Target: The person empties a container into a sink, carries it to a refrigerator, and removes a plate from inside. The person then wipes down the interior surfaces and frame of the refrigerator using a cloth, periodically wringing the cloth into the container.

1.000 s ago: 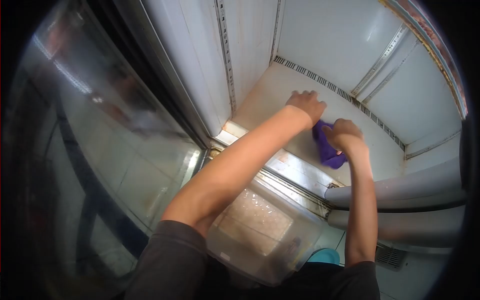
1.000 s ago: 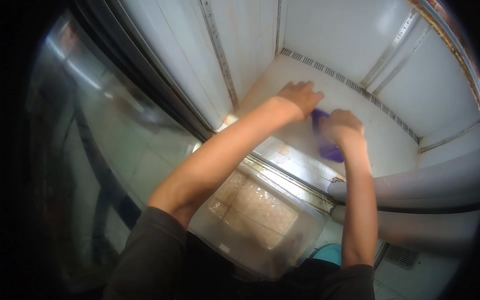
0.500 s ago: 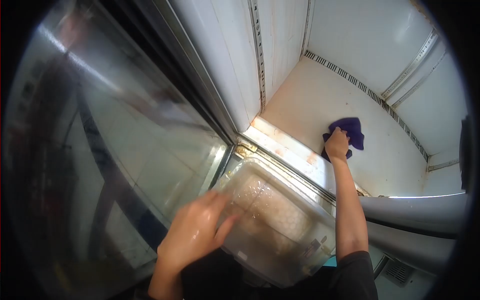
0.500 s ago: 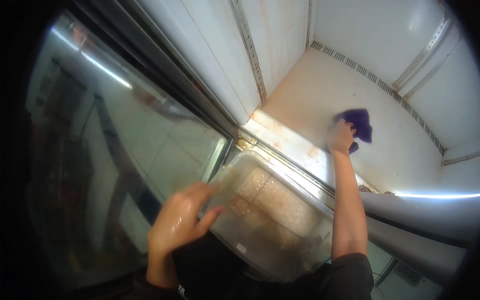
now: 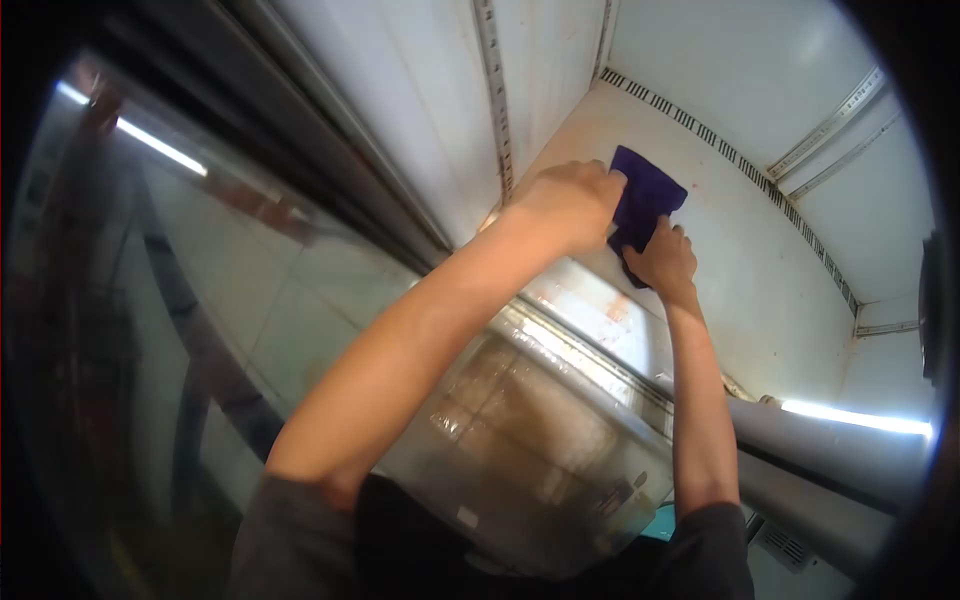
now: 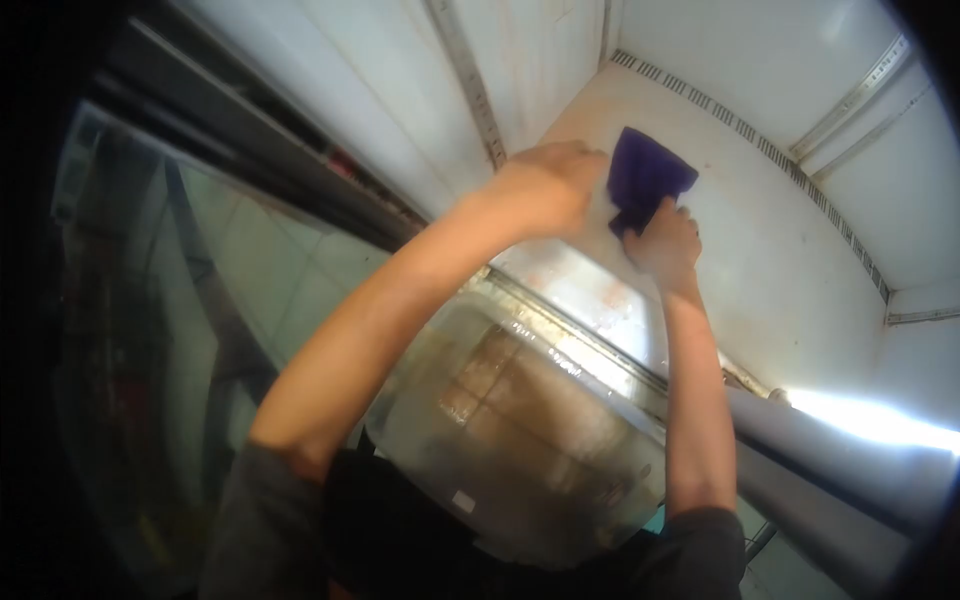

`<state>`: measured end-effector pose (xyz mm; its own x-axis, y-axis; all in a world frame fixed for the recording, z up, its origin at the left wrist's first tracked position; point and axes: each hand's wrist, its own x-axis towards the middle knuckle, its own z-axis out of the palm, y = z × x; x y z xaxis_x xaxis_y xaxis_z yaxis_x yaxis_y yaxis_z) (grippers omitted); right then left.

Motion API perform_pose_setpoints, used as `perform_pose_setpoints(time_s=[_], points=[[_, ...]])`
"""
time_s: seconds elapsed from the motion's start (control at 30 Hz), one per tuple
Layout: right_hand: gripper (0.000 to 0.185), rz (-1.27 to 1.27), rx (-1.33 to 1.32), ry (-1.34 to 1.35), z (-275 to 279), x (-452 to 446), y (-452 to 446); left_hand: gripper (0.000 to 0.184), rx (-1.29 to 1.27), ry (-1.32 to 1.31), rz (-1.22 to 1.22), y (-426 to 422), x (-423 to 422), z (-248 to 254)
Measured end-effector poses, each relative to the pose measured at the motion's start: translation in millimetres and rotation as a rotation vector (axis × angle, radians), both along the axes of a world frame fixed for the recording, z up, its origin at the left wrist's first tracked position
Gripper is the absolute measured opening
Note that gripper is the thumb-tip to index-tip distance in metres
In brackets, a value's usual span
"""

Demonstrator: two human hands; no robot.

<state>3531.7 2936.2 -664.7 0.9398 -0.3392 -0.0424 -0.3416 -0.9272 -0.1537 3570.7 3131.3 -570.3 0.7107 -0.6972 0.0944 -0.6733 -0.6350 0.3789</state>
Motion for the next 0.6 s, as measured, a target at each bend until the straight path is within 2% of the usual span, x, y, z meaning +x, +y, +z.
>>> perform_pose_setpoints(time_s=[0.03, 0.07, 0.1, 0.17, 0.2, 0.23, 0.3, 0.37, 0.43, 0.5, 0.57, 0.6], points=[[0.063, -0.008, 0.016, 0.097, -1.9, 0.3, -7.3, 0.041, 0.042, -0.001, -0.058, -25.6, 27.0, -25.8], [0.055, 0.027, 0.017, 0.071, -7.1, 0.5, -12.5, 0.048, 0.086, 0.005, -0.105, -47.5, 46.7, -52.9], [0.043, 0.095, -0.051, 0.025, -15.7, 0.2, -19.2, 0.044, 0.102, -0.061, -0.093, -68.1, 62.0, -87.2], [0.036, 0.087, -0.109, -0.033, -30.9, 6.3, -34.8, 0.048, 0.161, -0.079, -0.057, -102.9, 86.6, -132.7], [0.028, 0.061, -0.127, -0.072, -28.8, 7.0, -36.9, 0.039, 0.126, -0.018, -0.098, -112.1, 98.3, -133.7], [0.028, 0.059, -0.12, -0.058, -31.9, 12.3, -44.8, 0.039, 0.132, -0.003, -0.102, -120.7, 110.3, -136.0], [0.022, -0.112, -0.145, -0.171, -41.3, 32.5, -65.7, 0.03, 0.14, -0.144, -0.159, -137.7, 141.3, -136.4], [0.021, -0.129, -0.125, -0.358, -43.4, 57.1, -85.9, 0.016, -0.047, -0.371, -0.087, -144.4, 167.8, -138.6], [0.025, -0.141, -0.092, -0.474, -34.5, 86.1, -91.1, 0.019, -0.132, -0.615, -0.097, -134.3, 189.3, -118.8], [0.032, -0.11, -0.086, -0.497, -34.8, 116.1, -95.5, 0.017, -0.177, -0.935, -0.14, -131.8, 231.9, -135.0], [0.031, 0.05, 0.033, -0.436, -64.1, 144.4, -109.5, 0.016, 0.137, -0.93, -0.123, -111.6, 246.7, -140.3], [0.031, 0.042, 0.042, -0.423, -70.8, 149.7, -108.9, 0.016, 0.142, -0.916, -0.134, -102.6, 246.1, -147.5]])
